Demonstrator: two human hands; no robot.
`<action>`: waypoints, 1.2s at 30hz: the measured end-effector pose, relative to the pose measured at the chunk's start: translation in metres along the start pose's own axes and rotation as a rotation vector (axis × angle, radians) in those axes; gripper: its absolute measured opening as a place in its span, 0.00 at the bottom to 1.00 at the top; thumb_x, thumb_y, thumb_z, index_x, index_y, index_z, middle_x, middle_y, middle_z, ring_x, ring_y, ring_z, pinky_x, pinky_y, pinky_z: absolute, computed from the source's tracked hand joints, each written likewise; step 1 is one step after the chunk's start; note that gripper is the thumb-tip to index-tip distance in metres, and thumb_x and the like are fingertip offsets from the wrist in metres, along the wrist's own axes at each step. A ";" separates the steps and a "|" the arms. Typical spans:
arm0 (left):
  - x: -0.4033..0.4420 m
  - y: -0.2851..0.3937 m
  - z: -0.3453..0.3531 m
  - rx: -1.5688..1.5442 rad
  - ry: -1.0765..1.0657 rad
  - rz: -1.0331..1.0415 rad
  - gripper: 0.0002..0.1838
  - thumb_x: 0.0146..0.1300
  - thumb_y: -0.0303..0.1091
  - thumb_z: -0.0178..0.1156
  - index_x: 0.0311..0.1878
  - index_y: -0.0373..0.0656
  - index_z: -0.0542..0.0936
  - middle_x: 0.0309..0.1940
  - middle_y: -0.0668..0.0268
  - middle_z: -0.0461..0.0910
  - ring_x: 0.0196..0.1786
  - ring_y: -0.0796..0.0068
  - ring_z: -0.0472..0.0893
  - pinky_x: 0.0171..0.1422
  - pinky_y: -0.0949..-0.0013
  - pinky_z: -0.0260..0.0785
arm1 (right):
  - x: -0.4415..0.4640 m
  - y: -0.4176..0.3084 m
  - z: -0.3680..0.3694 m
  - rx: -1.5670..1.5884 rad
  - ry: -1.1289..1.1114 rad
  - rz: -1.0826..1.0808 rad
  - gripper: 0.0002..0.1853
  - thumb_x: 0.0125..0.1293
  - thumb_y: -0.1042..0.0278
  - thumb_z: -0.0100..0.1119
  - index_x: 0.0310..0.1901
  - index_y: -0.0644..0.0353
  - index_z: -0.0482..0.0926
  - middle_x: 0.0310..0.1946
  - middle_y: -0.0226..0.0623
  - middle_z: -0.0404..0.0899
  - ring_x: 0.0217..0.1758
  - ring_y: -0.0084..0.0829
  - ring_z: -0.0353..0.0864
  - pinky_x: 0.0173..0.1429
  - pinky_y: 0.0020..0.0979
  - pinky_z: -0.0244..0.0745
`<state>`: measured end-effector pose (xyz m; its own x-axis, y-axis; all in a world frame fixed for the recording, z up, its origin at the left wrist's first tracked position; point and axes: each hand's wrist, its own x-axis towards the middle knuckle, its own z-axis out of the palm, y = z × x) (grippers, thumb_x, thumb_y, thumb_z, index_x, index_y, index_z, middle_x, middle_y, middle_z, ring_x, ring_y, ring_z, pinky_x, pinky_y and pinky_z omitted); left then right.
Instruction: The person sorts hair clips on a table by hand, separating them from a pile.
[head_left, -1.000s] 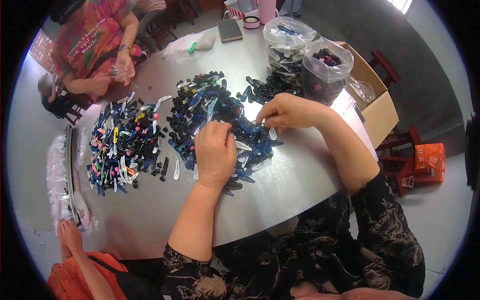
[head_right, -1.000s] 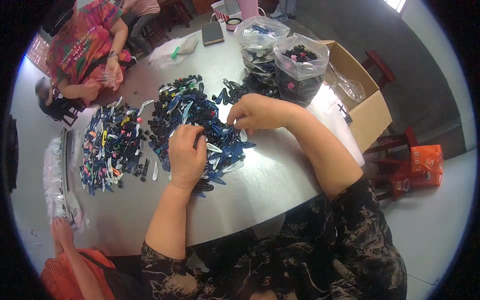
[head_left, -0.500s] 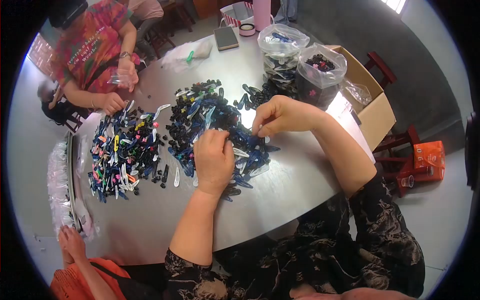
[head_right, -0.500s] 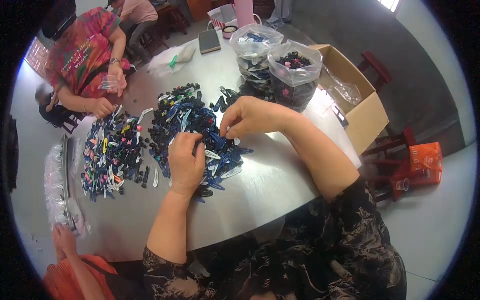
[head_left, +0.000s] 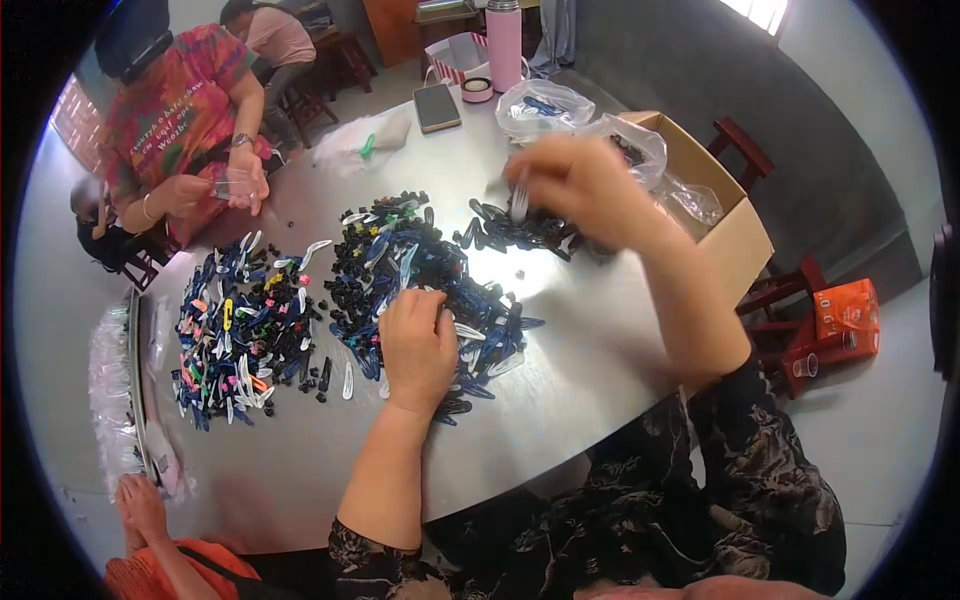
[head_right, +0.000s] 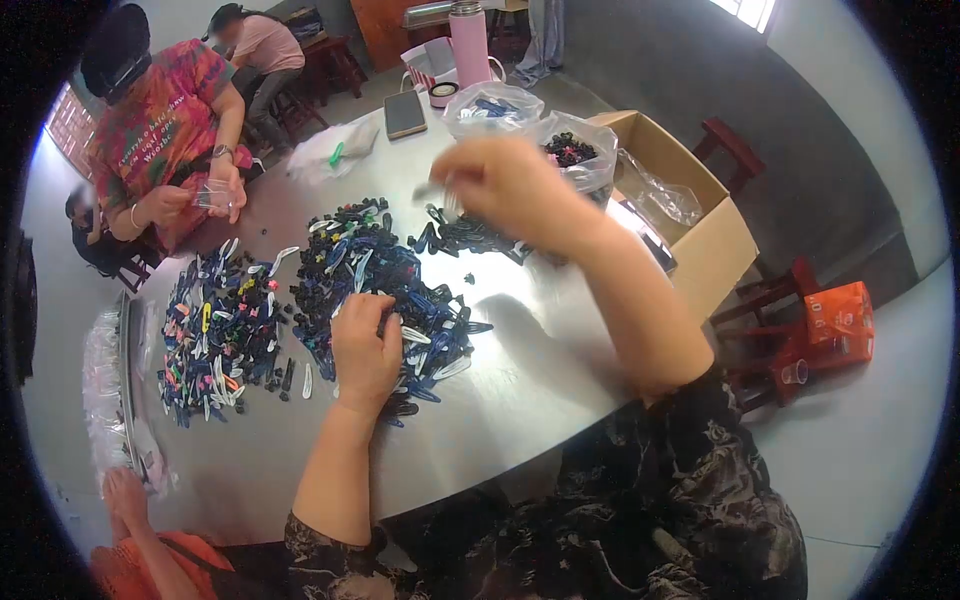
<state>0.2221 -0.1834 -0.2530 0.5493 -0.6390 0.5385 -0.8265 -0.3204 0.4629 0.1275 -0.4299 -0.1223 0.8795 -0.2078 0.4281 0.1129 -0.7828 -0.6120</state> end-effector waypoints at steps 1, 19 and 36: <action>-0.001 0.000 0.000 -0.005 0.004 0.001 0.09 0.61 0.26 0.63 0.45 0.41 0.82 0.42 0.59 0.79 0.48 0.54 0.79 0.55 0.54 0.68 | 0.012 0.006 -0.009 -0.103 0.132 -0.061 0.10 0.65 0.78 0.61 0.46 0.64 0.86 0.37 0.40 0.86 0.40 0.31 0.86 0.47 0.33 0.80; -0.002 -0.003 0.002 0.012 0.025 0.002 0.09 0.59 0.27 0.64 0.44 0.42 0.81 0.43 0.60 0.78 0.48 0.54 0.79 0.55 0.53 0.68 | -0.010 -0.003 0.007 -0.164 -0.259 -0.055 0.09 0.59 0.77 0.66 0.42 0.66 0.86 0.33 0.46 0.86 0.37 0.38 0.87 0.48 0.35 0.81; 0.001 0.000 0.000 0.017 0.011 0.009 0.09 0.59 0.26 0.64 0.44 0.41 0.82 0.41 0.60 0.79 0.46 0.54 0.79 0.53 0.53 0.67 | -0.060 0.037 0.067 -0.057 -0.570 -0.104 0.15 0.53 0.75 0.72 0.45 0.61 0.83 0.34 0.42 0.82 0.39 0.44 0.85 0.45 0.42 0.77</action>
<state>0.2225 -0.1839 -0.2529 0.5431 -0.6341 0.5504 -0.8332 -0.3263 0.4464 0.1099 -0.4069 -0.2157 0.9769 0.2080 0.0482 0.2005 -0.8158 -0.5424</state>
